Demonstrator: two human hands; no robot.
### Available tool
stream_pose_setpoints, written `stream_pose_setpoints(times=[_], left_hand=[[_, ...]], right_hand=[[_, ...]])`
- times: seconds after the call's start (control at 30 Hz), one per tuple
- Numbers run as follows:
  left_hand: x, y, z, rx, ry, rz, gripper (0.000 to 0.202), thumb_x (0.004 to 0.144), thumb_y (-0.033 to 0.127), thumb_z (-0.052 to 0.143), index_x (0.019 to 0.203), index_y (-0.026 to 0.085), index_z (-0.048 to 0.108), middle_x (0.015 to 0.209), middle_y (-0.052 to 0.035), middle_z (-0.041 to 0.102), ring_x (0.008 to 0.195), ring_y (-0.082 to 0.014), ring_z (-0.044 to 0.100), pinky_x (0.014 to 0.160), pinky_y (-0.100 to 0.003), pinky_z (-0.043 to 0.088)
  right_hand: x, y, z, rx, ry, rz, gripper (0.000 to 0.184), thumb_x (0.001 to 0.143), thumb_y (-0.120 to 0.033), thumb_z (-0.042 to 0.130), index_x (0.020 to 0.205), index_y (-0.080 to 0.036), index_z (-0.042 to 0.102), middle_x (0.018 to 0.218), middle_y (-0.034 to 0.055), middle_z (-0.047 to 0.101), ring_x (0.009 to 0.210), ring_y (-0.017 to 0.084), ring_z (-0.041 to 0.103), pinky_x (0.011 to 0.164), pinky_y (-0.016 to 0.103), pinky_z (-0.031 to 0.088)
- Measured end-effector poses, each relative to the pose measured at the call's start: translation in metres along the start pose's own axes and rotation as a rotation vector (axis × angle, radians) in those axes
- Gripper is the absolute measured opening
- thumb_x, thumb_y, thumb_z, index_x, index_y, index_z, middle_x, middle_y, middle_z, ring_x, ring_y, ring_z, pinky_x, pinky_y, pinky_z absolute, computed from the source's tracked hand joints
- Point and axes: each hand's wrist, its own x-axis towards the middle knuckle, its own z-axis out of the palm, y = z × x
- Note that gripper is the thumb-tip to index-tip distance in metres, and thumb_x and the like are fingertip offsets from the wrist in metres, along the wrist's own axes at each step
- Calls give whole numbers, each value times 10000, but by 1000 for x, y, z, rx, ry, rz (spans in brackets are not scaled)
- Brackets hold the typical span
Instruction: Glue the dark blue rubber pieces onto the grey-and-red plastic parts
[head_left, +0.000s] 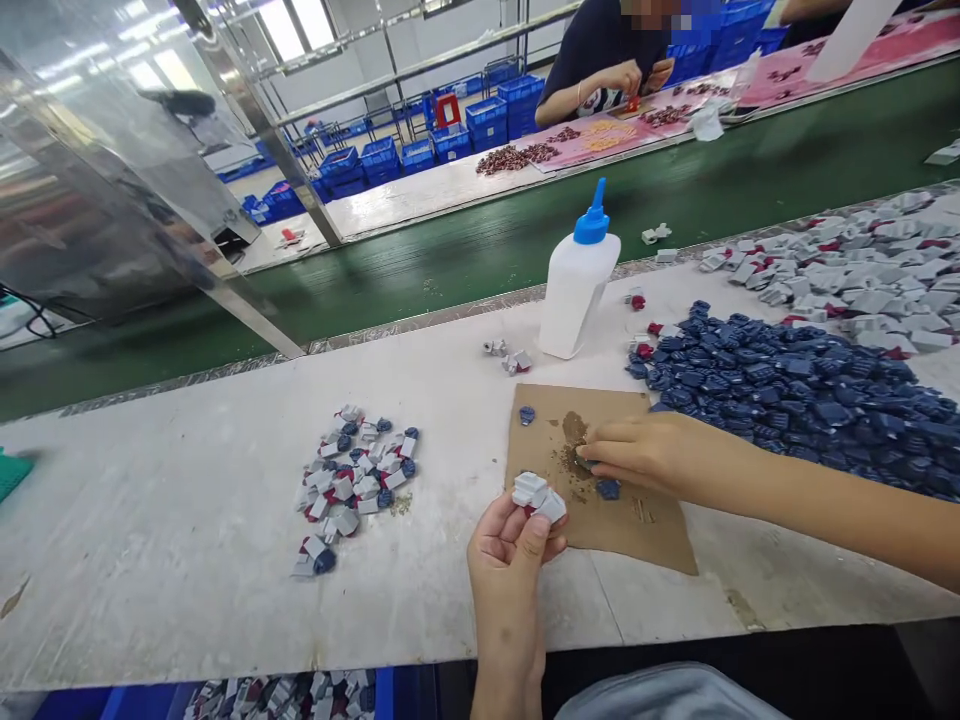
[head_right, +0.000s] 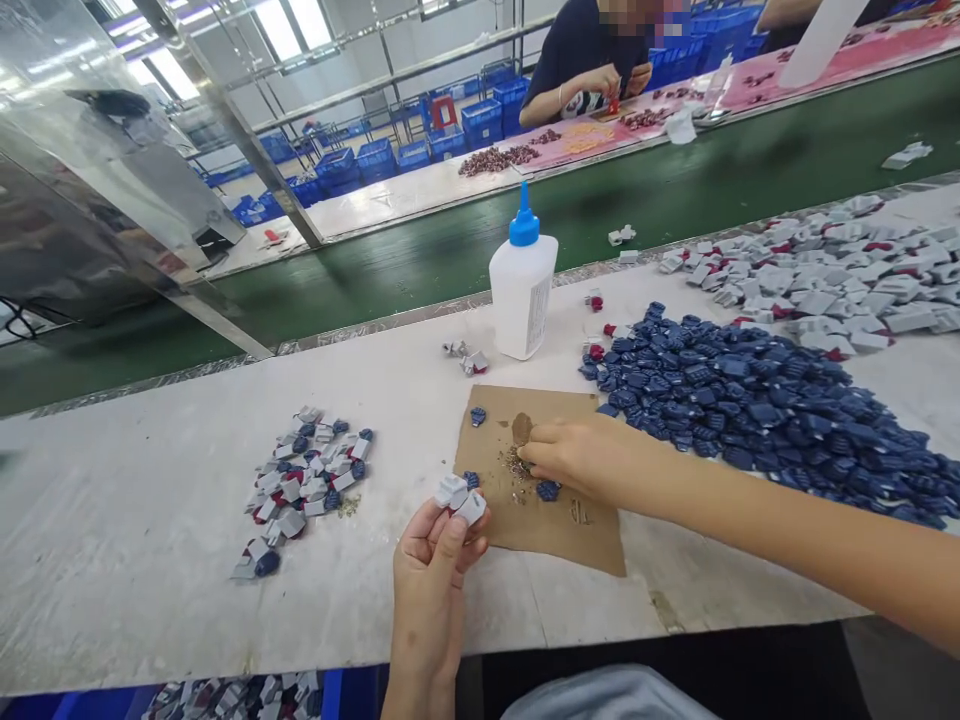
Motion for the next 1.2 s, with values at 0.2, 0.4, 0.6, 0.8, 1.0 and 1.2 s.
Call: stream_pose_setpoints(times=[0.2, 0.4, 0.6, 0.8, 1.0, 1.2], left_hand=[[-1, 2, -5, -87, -11, -76, 302, 520, 273, 861, 747, 152, 703, 786, -59, 751, 682, -125, 698, 525, -120, 500], [-2, 4, -4, -108, -37, -99, 303, 496, 270, 874, 723, 164, 705, 721, -27, 730, 665, -111, 683, 514, -112, 489], [-3, 5, -2, -59, -213, -110, 264, 553, 303, 855, 730, 167, 714, 715, -21, 724, 628, -90, 650, 498, -119, 497], [-7, 2, 0, -96, -234, -129, 266, 565, 299, 851, 763, 180, 719, 719, -14, 731, 613, -98, 666, 472, -114, 496], [-8, -2, 5, -77, -279, -116, 274, 580, 353, 837, 738, 174, 703, 671, -1, 713, 542, -61, 629, 488, -106, 486], [0, 4, 1, 56, -330, -54, 264, 667, 384, 778, 772, 165, 676, 559, 5, 666, 476, -93, 610, 472, -164, 491]], right_hand=[[21, -2, -15, 59, -210, -84, 340, 903, -217, 366, 885, -191, 705, 802, 86, 661, 714, 198, 628, 597, 292, 474], [22, -32, -50, 481, 22, 137, 266, 854, -429, 568, 995, -240, 692, 850, 30, 703, 703, 178, 649, 604, 278, 517], [22, -63, -70, 650, 133, 145, 191, 775, -430, 688, 819, -245, 700, 765, 3, 710, 666, 157, 663, 568, 236, 524], [22, -61, -73, 696, 107, 82, 82, 795, -320, 675, 837, -259, 707, 787, -5, 709, 697, 137, 671, 615, 199, 535], [17, -64, -72, 720, 67, 73, 123, 820, -315, 647, 746, -230, 696, 736, 14, 696, 651, 139, 655, 572, 206, 524], [0, -62, -54, 604, 163, -68, 108, 883, -236, 583, 848, -206, 680, 736, 19, 656, 634, 90, 622, 550, 167, 471]])
